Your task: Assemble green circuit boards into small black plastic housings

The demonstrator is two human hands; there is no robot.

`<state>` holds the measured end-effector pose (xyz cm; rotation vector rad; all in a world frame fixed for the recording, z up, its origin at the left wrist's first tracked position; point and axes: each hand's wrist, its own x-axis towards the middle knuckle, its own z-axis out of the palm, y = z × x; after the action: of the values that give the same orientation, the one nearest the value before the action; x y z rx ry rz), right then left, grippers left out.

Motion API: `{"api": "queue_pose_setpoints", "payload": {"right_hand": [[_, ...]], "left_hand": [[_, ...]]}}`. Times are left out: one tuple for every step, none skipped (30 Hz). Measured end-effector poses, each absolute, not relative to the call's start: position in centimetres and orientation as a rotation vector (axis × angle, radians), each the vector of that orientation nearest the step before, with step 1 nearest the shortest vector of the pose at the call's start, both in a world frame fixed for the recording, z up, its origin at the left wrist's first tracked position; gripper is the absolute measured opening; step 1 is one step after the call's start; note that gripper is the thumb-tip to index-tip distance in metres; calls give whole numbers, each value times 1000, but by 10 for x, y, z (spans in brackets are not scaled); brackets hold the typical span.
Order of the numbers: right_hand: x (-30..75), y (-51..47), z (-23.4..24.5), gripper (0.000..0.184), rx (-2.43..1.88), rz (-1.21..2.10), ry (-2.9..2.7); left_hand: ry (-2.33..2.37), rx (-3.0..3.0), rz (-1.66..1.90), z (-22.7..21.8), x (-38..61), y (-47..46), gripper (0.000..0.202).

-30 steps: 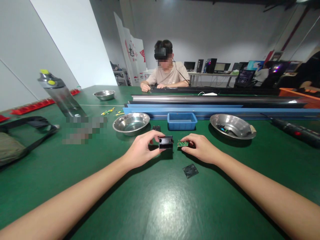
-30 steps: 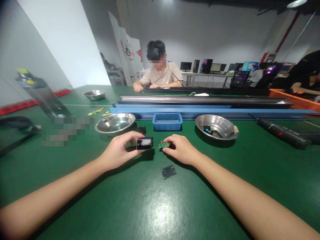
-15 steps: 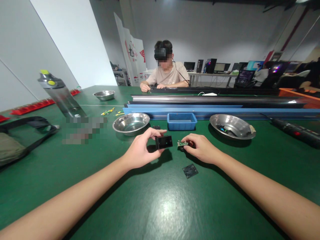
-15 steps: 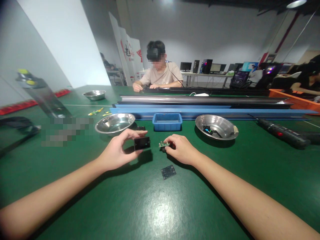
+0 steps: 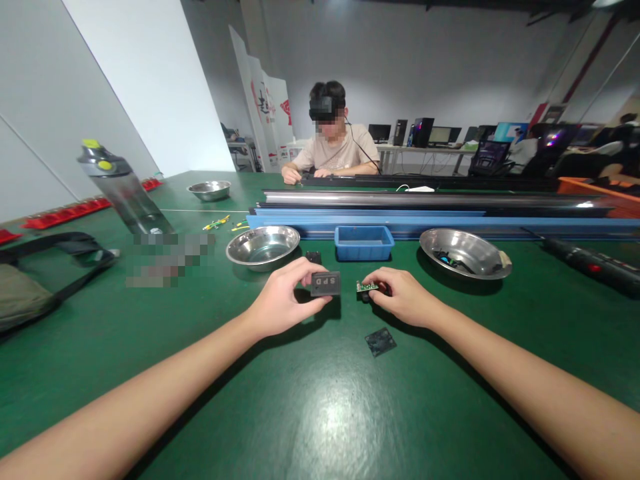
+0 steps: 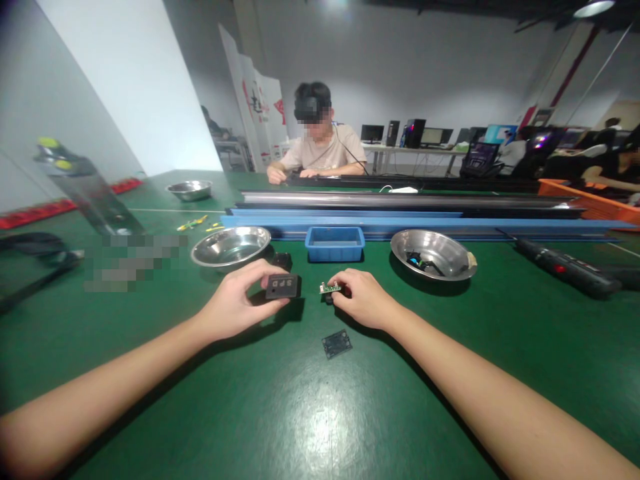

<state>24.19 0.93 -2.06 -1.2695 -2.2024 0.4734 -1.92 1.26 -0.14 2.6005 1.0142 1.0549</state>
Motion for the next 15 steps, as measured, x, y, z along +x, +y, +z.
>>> {"api": "queue_pose_setpoints", "payload": {"right_hand": [[242,9,-21,20,-1269,473,-2202],[242,9,-21,20,-1269,473,-2202],[242,9,-21,20,-1268,473,-2202],[242,9,-21,20,-1265,472,-2203],[242,9,-21,19,-1263,470,-2205],[242,9,-21,18,-1262,469,-2207],[242,9,-21,17,-1260,469,-2210],[242,9,-21,16,-1260,468,-2212],[242,9,-21,15,-1260,467,-2215],[242,8,-21,13,-1261,466,-2215],[241,8,-21,12,-1260,465,-2215],[241,8,-20,12,-1257,464,-2214],[242,8,-20,12,-1255,466,-2213],[242,8,-20,12,-1253,467,-2211],[242,8,-20,13,-1251,469,-2209]], "left_hand": [[1015,2596,1065,-2,-19,13,23],[1017,2591,1074,-2,-19,13,22],[1017,2588,1081,-2,-19,13,22],[1017,2588,1085,-2,-19,13,22],[1016,2589,1089,-3,-19,13,22],[1016,2592,1095,-3,-19,13,22],[1015,2595,1099,-3,-19,13,22],[1019,2598,1102,-3,-19,13,22],[1029,2600,1101,-3,-19,13,22],[1042,2599,1095,-3,-19,13,22],[1055,2592,1087,-3,-19,13,22],[1068,2580,1075,-3,-19,13,23],[1081,2563,1061,-3,-19,13,23],[1091,2543,1050,-3,-19,13,22],[1096,2523,1039,-3,-19,12,22]]}}
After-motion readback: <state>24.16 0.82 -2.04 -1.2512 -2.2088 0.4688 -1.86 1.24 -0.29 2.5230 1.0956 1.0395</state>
